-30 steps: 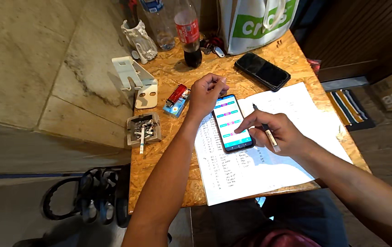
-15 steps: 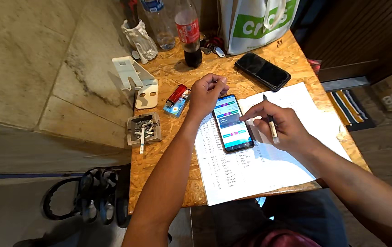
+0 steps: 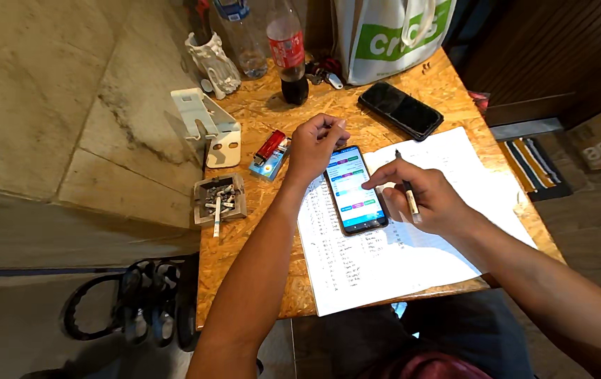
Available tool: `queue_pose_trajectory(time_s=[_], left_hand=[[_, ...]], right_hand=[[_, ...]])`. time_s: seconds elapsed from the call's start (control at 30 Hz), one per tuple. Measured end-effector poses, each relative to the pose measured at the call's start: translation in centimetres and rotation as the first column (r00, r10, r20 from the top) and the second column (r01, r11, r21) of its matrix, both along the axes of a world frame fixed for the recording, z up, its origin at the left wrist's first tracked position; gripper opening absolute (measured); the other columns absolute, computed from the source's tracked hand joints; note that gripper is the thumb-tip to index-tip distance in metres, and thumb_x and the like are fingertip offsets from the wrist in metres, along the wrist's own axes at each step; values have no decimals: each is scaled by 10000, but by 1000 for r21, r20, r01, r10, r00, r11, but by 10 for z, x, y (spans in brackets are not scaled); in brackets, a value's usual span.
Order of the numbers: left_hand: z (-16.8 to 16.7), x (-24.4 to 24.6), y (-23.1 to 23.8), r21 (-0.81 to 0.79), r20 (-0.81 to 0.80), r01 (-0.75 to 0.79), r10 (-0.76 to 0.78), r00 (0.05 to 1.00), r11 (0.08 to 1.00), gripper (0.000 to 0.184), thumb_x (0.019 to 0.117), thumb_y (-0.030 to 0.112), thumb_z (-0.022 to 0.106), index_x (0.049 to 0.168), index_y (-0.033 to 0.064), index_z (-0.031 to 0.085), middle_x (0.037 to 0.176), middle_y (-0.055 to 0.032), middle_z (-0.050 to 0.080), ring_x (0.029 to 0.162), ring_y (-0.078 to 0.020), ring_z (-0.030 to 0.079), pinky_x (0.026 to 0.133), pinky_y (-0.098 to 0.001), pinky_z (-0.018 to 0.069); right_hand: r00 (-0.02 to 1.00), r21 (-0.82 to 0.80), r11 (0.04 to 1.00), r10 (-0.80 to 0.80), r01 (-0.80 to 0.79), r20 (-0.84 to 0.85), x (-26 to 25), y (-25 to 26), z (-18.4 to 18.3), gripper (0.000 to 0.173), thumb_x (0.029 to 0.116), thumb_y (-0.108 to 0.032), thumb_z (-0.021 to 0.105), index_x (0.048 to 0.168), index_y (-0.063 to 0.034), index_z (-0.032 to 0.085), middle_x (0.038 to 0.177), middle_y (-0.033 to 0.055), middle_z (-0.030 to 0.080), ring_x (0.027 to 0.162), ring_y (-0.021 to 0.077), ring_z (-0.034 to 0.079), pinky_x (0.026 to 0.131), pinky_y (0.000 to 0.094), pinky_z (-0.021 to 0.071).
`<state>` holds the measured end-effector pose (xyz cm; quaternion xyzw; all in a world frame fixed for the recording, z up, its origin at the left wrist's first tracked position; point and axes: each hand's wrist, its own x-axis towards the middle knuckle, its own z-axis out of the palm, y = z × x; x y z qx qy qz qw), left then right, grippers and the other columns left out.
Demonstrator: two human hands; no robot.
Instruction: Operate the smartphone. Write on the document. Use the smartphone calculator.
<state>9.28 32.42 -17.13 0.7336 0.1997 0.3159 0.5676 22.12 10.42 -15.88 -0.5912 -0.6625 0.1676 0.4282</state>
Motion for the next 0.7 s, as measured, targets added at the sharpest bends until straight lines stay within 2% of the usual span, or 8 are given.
queue_pose_trajectory(time_s=[0.17,0.27,0.37,0.47,0.5,0.6,0.7], left_hand=[[0,0,0,-8,6,-1,1,1000,1000,190,1048,186,600,1084,10,664,948,-90,775,864,-200,770,817,-377,654],[3,-1,0,-13,-5,9,-9,1000,1000,206,1057,198,585,1101,11,659,957,-86,773,875,-197,767,824,-373,649],[0,-1,0,15,-4,17,-17,1000,1000,212,1057,212,586,1094,18,662,955,-71,774,872,-188,767,822,-371,653],[0,0,0,29,1,20,-20,1000,999,212,1061,209,576,1096,17,656,949,-66,773,860,-182,768,818,-363,654],[0,0,-1,30,2,18,-18,1000,999,209,1062,206,573,1098,16,654,946,-64,774,858,-178,768,817,-360,654],[1,-1,-2,27,5,12,-12,1000,1000,195,1060,202,576,1086,26,654,934,-54,776,848,-170,770,806,-354,657],[2,0,-2,26,2,4,-4,1000,1000,194,1063,204,571,1089,31,654,933,-48,776,847,-164,771,801,-346,658]], right_hand=[[999,-20,1000,-4,5,38,0,1,0,247,988,-166,535,1189,-136,675,802,-63,659,527,18,511,453,225,471],[997,74,996,-53,56,-50,14,-2,13,252,1022,-142,479,1182,-51,651,995,15,728,590,48,561,487,242,483],[949,120,977,-137,177,-283,43,-10,33,318,1073,-173,373,1282,-34,569,1095,67,762,549,96,617,421,263,493],[889,105,970,-155,219,-430,63,-22,52,395,1099,-240,272,1417,-75,436,1121,76,743,615,167,687,493,313,584],[886,101,970,-154,219,-438,65,-26,56,414,1098,-260,251,1424,-74,425,1131,77,728,624,177,685,521,332,600],[899,124,967,-154,222,-410,68,-34,57,408,1104,-241,269,1240,-37,595,1048,58,702,621,163,674,546,354,622],[909,113,968,-164,223,-383,70,-38,50,253,1069,-130,421,1125,-27,646,968,41,703,611,144,675,547,347,630]])
